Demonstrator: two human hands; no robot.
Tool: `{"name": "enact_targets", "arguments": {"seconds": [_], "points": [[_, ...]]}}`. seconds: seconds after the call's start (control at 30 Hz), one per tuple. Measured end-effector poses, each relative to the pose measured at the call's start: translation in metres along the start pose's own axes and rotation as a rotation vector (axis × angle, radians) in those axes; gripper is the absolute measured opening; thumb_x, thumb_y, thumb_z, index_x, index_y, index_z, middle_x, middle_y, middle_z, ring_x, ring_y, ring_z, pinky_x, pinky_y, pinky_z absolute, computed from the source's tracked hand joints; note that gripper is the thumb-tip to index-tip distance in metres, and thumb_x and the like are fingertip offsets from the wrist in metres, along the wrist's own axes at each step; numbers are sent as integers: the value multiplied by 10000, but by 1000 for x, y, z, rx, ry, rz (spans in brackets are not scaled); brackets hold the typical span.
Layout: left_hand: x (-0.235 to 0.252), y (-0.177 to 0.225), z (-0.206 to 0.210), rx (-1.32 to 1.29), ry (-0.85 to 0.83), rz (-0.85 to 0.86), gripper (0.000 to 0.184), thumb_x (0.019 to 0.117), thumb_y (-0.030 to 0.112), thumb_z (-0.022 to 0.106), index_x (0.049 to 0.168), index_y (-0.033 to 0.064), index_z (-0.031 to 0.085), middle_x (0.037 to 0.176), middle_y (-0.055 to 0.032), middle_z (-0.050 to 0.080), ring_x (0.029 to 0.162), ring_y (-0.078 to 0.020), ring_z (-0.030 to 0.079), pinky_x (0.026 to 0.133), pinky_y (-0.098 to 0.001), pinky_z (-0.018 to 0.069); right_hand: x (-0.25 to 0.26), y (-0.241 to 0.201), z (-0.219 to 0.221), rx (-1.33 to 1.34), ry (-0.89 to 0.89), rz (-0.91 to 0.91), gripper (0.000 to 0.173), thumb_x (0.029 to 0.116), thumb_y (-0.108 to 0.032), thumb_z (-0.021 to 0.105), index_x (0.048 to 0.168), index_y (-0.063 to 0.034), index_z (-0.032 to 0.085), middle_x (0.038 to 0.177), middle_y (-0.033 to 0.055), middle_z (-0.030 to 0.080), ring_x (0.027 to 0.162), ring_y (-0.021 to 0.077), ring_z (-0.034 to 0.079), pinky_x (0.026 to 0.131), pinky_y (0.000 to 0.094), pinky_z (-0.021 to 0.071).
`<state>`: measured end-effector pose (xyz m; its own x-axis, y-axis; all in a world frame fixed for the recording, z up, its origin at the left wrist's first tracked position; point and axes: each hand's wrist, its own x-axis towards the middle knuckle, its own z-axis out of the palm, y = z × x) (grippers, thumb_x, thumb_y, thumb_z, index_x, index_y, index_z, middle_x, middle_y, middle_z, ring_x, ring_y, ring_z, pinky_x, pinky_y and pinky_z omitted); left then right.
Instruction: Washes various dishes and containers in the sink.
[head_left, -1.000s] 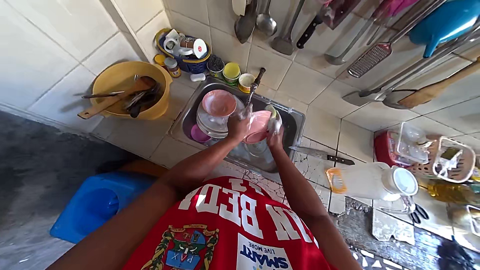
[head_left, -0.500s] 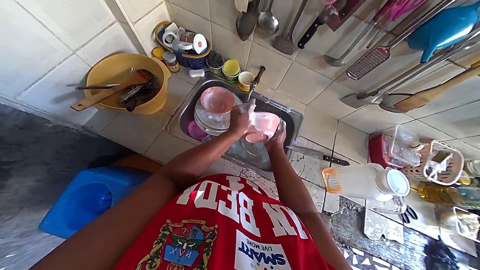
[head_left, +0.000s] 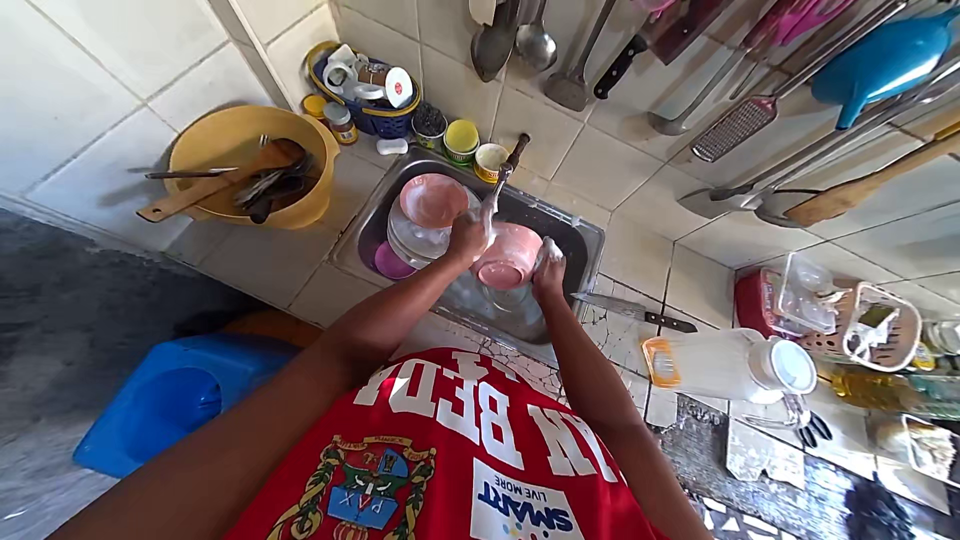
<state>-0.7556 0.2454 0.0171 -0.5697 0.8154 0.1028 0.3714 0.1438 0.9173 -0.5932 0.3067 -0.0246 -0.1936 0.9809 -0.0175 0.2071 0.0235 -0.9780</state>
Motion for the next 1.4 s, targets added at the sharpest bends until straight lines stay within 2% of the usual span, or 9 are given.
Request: {"name": "enact_targets", "arguments": {"seconds": [0.17, 0.37, 0.5, 0.6, 0.7, 0.97, 1.1, 1.23, 1.4], "points": [[-27, 44, 10, 602, -403, -128, 371, 1048, 249, 500, 1144, -63, 677, 1199, -295, 653, 1169, -467, 615, 912, -665, 479, -11, -64, 11, -743, -221, 21, 430, 983, -262, 628, 1258, 68, 640, 1253, 309, 657, 1221, 465, 618, 1013, 654, 468], [-2, 20, 1, 67, 0, -179, 482, 1098, 325, 402, 1053, -62, 686, 1033, -244, 681, 1029, -356, 651, 929, -559, 500, 12, -12, 14, 126, 6, -73, 396, 1094, -290, 409, 1012, 0, 666, 834, 57, 632, 779, 115, 616, 767, 340, 547], [-10, -12, 7, -250, 200, -196, 420, 1100, 325, 437, 994, -25, 644, 860, -125, 598, 809, -198, 581, 793, -399, 506, 6, 14, 7, 208, -37, 131, 413, 1102, -355, 360, 1128, -44, 630, 984, 68, 623, 911, 133, 605, 824, 357, 530], [-16, -17, 0, 108, -165, -146, 559, 1046, 490, 507, 948, -28, 694, 895, -206, 664, 889, -338, 653, 850, -561, 521, 12, -12, -5, -272, -205, 45, 354, 1075, -171, 489, 1254, 110, 608, 1218, 283, 649, 1142, 345, 634, 1014, 505, 505], [-22, 17, 6, 363, -373, -179, 509, 1073, 432, 476, 1060, -26, 698, 1100, -274, 669, 1094, -436, 636, 936, -647, 473, 21, -44, 1, -513, -324, 59, 361, 1037, -215, 568, 1205, 97, 636, 1191, 308, 662, 1155, 427, 643, 1004, 612, 496], [-28, -12, 21, -465, 242, -270, 295, 1046, 285, 594, 1044, 4, 686, 986, -88, 679, 947, -129, 624, 896, -346, 515, 22, 13, 1, 242, -85, 324, 476, 1080, -497, 391, 1107, -96, 646, 895, 34, 624, 815, 133, 613, 739, 370, 540], [-26, -23, 4, -311, -124, -286, 388, 989, 370, 677, 1063, -9, 707, 1051, -135, 705, 1014, -192, 644, 949, -429, 511, 19, 8, -13, -71, -166, 162, 431, 1122, -267, 385, 1317, 51, 601, 1245, 220, 648, 1145, 261, 614, 1007, 439, 496], [-17, 9, 3, -19, -642, -278, 348, 985, 236, 690, 1217, -21, 656, 1185, -187, 676, 1103, -265, 636, 999, -476, 499, 40, -38, -15, -549, -482, 50, 369, 1027, -222, 600, 1238, 77, 643, 1242, 303, 652, 1207, 424, 619, 1057, 612, 465], [-19, 24, 21, -290, -409, -260, 309, 997, 238, 670, 1223, 29, 703, 1211, -120, 705, 1146, -190, 650, 1024, -416, 518, 54, -33, -22, -90, -445, 29, 296, 1066, -221, 541, 1200, 19, 650, 1057, 114, 690, 921, 114, 639, 862, 323, 543]]}}
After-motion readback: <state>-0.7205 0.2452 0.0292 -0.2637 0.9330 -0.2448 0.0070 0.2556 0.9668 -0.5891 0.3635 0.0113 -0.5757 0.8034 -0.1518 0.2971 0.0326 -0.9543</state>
